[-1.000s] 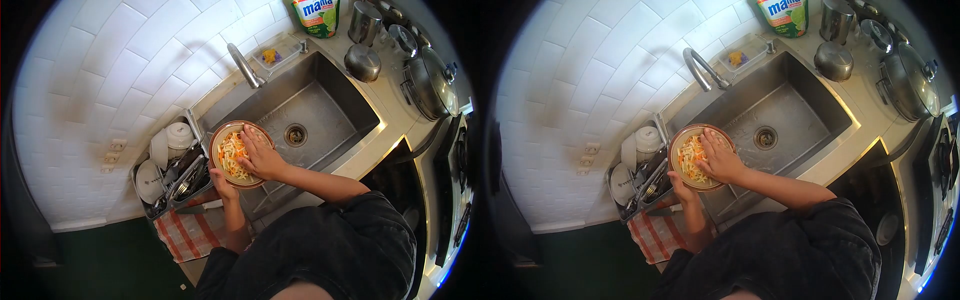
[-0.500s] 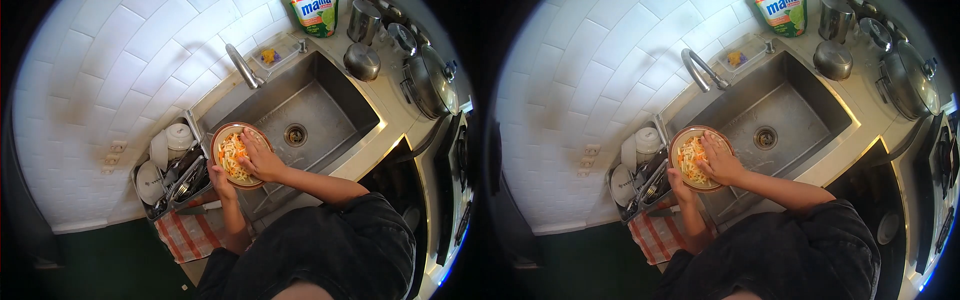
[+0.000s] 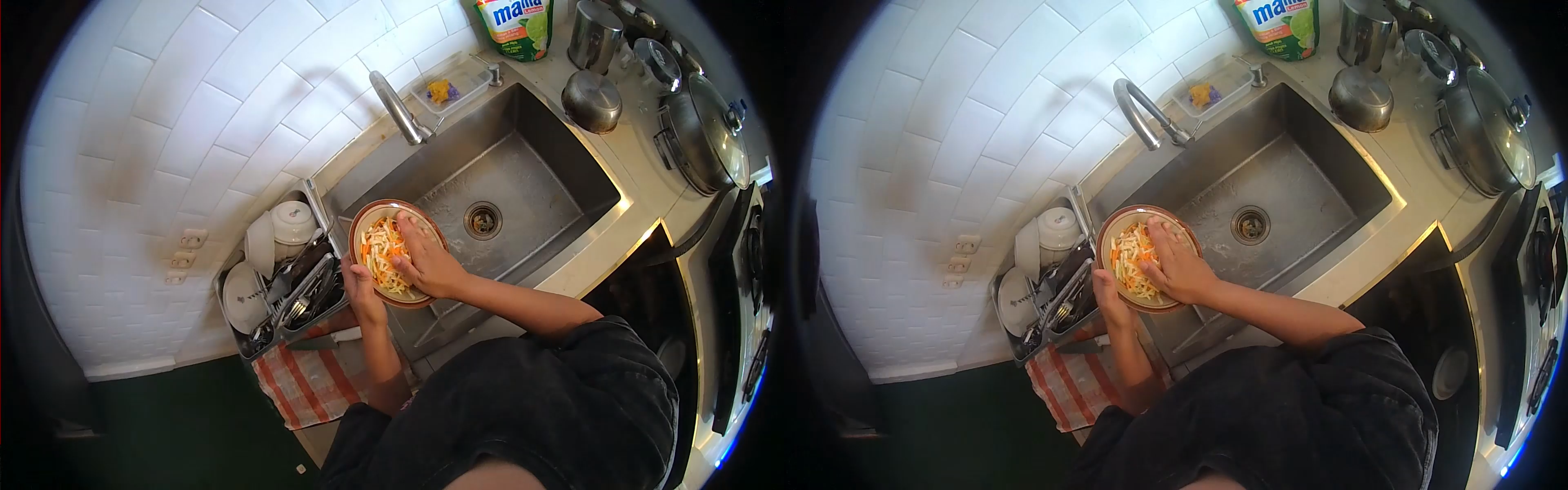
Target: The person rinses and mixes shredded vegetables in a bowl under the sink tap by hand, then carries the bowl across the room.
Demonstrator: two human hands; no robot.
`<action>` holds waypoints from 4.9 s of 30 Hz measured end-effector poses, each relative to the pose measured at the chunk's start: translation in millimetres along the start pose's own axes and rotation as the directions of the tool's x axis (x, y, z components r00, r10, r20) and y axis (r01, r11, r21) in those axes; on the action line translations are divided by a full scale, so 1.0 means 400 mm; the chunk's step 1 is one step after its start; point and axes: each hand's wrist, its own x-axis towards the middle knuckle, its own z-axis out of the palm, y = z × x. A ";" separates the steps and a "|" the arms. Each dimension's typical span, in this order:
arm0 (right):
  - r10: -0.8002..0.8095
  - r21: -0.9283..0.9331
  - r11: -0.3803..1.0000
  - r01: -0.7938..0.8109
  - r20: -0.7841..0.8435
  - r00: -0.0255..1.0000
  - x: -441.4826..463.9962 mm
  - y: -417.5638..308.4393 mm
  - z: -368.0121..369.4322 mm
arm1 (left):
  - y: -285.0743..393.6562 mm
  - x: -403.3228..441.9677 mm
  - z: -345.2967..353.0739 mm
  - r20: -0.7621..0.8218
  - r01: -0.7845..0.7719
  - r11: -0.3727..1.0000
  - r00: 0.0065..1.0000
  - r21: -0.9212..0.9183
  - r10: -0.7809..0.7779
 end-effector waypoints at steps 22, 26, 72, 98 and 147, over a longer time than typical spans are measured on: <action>-0.063 0.009 0.998 0.063 0.054 0.997 0.009 -0.006 -0.015 | 0.017 -0.005 0.014 0.018 -0.105 0.989 0.994 0.105 0.103; -0.067 0.031 0.997 0.066 0.047 0.997 0.009 -0.014 -0.019 | 0.033 -0.008 0.022 0.022 -0.126 0.982 0.992 0.141 0.124; 0.067 0.153 0.982 -0.111 0.267 0.961 0.050 -0.418 -0.141 | -0.029 -0.210 -0.130 -0.115 0.003 0.642 0.983 -0.767 -0.143; -0.429 0.484 0.875 0.003 0.773 0.466 -0.063 -0.497 -0.053 | 0.093 -0.519 -0.125 -0.425 -0.260 0.670 0.901 -0.696 -0.092; -0.188 0.942 0.309 0.129 0.194 -0.963 -0.929 -1.272 2.892 | -0.183 -1.508 -2.316 -0.918 -0.865 0.501 -0.186 -0.016 -0.351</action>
